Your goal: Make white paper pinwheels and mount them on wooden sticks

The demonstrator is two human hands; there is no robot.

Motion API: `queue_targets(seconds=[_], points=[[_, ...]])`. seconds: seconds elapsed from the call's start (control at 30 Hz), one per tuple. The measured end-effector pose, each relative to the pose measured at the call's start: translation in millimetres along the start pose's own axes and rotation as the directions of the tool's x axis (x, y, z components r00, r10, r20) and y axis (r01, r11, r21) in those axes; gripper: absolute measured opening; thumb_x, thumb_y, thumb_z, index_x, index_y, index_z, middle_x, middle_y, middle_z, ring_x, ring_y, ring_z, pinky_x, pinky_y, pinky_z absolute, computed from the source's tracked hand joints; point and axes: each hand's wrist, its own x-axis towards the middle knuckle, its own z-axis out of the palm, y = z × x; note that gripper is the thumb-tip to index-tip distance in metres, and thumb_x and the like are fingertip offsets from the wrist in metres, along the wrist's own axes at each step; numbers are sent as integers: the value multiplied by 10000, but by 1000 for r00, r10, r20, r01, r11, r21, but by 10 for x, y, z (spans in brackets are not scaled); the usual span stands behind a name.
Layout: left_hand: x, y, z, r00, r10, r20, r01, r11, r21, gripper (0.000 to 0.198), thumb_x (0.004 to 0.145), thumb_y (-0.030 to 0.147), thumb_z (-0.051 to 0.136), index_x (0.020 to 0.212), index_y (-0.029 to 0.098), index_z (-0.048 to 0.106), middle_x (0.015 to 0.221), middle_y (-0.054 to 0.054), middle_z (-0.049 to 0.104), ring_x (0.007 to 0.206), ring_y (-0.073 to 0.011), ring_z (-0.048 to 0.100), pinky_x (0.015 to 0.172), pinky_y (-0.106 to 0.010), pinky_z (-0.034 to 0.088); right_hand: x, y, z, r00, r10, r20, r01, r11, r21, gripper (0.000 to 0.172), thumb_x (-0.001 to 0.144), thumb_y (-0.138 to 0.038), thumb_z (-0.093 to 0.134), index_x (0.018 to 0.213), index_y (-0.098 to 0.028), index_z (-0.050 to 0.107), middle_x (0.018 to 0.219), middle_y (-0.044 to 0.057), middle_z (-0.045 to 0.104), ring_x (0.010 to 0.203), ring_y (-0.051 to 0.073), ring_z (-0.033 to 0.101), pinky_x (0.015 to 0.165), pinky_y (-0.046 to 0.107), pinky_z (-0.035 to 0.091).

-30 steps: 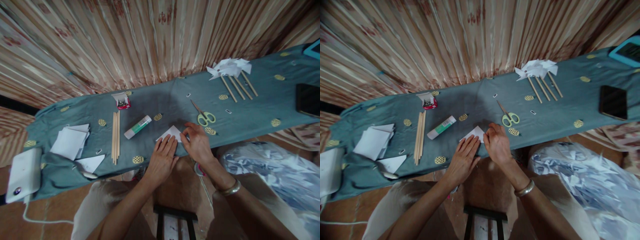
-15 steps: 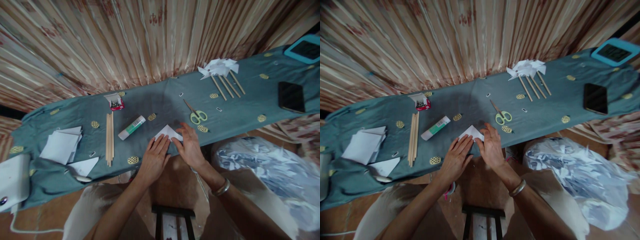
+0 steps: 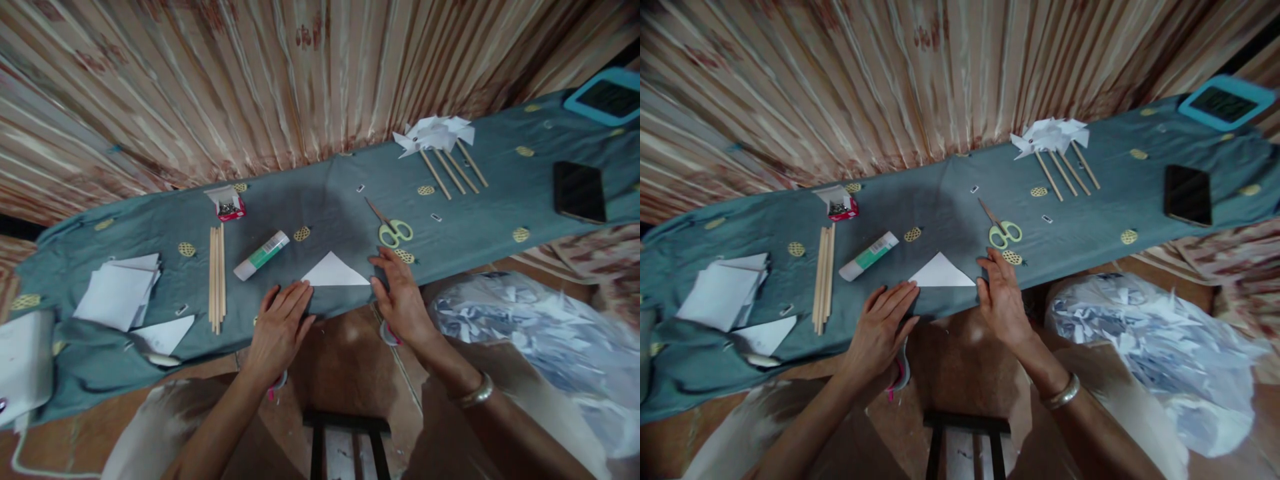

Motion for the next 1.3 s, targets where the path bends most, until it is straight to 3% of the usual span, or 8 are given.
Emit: queue_targets(seconds=[0.2,0.37,0.57,0.77,0.87,1.07,1.2,1.3], points=[[-63,27,25,1000,-3,7,3,1000,25,470,925,240,480,1379,131,430,1401,-130,521,1315,-266,457,1092,-502,320,90,-73,-37,1000,29,-14,-27,997,78,319,949,-309,380,1114,-157,606,1268,171,579,1238,266,508,1056,485,389],[-60,63,52,1000,-13,12,12,999,34,494,923,246,478,1399,132,407,1419,-144,498,1336,-272,435,1100,-521,315,132,-214,65,997,22,69,-24,999,34,249,884,-380,543,978,-179,656,1306,170,562,1245,303,505,1044,483,394],[-65,80,59,1000,-8,1,8,998,58,457,931,241,464,1368,111,433,1427,-146,487,1348,-263,421,1113,-509,312,127,-296,96,997,61,53,-67,991,117,156,860,-296,572,930,-188,660,1222,134,634,1151,276,578,994,436,432],[-91,87,101,1000,-15,-21,16,999,32,484,929,239,461,1394,129,390,1439,-155,471,1359,-260,405,1122,-514,301,186,-267,75,953,228,198,-288,888,359,237,858,-402,563,935,-200,660,822,53,708,774,211,662,713,331,506],[-48,82,81,996,-29,-79,29,1000,-3,475,935,231,452,1396,141,379,1448,-175,452,1350,-256,418,1112,-513,316,214,-267,81,935,264,239,-347,821,453,212,804,-370,625,922,-197,651,788,39,699,744,195,662,691,304,508],[235,58,-20,960,-161,-231,101,963,-250,539,924,264,494,1433,205,326,1444,-158,447,1333,-253,429,1076,-473,382,175,-432,-44,977,173,123,-206,916,345,167,830,-303,612,975,-228,646,854,11,699,743,163,641,726,282,493],[426,58,-26,945,-216,-246,123,931,-345,479,897,225,529,1365,214,431,1341,-118,558,1249,-240,514,1039,-446,435,148,-511,-78,993,34,113,-60,969,240,152,854,-278,591,988,-230,644,834,0,690,715,153,626,731,269,492],[497,65,-2,943,-226,-245,122,918,-378,404,882,177,528,1285,198,520,1263,-104,616,1177,-226,571,995,-422,478,142,-512,-54,991,2,135,-30,977,212,160,862,-268,570,1000,-222,638,837,11,689,716,158,629,732,275,502]])
